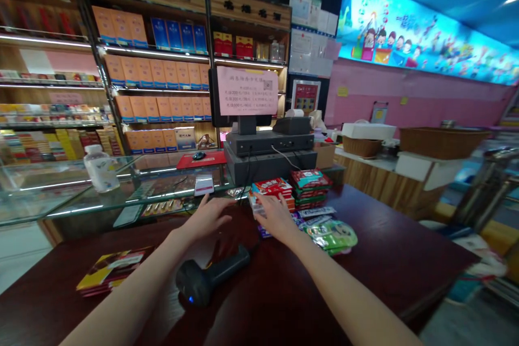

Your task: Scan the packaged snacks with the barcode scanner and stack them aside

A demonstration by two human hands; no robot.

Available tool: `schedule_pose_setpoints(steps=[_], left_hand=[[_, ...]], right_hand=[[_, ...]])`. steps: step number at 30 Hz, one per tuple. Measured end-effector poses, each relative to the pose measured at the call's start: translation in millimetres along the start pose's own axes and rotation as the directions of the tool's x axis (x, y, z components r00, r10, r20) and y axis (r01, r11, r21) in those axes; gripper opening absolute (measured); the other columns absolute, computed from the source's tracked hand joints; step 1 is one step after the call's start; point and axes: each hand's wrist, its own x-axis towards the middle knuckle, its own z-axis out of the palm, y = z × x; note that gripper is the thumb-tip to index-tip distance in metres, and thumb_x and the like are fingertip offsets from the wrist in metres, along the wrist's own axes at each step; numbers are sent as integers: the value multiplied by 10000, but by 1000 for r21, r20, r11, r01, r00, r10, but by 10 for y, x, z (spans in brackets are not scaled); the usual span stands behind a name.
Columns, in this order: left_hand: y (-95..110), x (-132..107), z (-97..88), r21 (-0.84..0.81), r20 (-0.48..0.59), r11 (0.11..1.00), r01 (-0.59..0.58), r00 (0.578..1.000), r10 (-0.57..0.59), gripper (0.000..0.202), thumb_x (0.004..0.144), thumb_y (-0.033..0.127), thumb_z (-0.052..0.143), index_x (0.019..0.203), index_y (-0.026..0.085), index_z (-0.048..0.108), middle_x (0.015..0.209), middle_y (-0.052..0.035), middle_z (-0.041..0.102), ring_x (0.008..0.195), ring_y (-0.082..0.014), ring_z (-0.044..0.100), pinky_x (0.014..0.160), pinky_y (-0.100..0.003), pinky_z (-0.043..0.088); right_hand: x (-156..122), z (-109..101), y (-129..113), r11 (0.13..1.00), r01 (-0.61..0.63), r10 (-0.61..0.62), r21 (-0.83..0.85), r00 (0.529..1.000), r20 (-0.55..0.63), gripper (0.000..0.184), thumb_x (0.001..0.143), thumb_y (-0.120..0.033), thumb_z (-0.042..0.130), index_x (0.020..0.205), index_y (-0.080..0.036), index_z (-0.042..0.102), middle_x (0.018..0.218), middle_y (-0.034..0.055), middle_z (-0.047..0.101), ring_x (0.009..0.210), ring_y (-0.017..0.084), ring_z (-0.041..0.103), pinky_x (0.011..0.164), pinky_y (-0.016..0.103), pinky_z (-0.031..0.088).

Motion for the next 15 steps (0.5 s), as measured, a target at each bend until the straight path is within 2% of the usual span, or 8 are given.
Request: schedule_pose_setpoints(steps=[4,10,12,15], left_hand=[[142,317,137,14,-1,999,-40,999,40,528,885,280,536,1408,302,469,1477,-89,526,1383,-270,450,1187,-618,126],[336,716,339,117,-53,988,-101,993,108,674,902,340,567,1520,345,298,1530,-97,450,1390,-291,424,1179,-603,200],[392,813,389,161,-68,981,-106,991,118,671,902,326,579,1515,356,309,1524,-97,456,1378,-305,435,1171,-615,217],[463,902,421,210,-77,971,-113,988,131,597,897,277,595,1461,353,414,1514,-91,473,1366,-319,448,1168,-625,226]], right_hand=[[2,-63,261,998,-55,54,-30,997,-51,557,897,-270,567,1443,-245,455,1274,86,664,1221,250,537,1107,444,271],[-15,-142,521,988,-150,143,-47,982,-128,484,910,-252,543,1392,-234,504,1260,85,669,1200,248,541,1022,401,333],[-27,-152,576,984,-170,162,-48,978,-133,472,913,-245,533,1384,-226,512,1253,90,671,1188,258,545,1006,404,343],[-45,-142,637,983,-184,179,-26,974,-142,465,914,-237,525,1379,-223,516,1242,90,675,1176,266,547,987,410,355]])
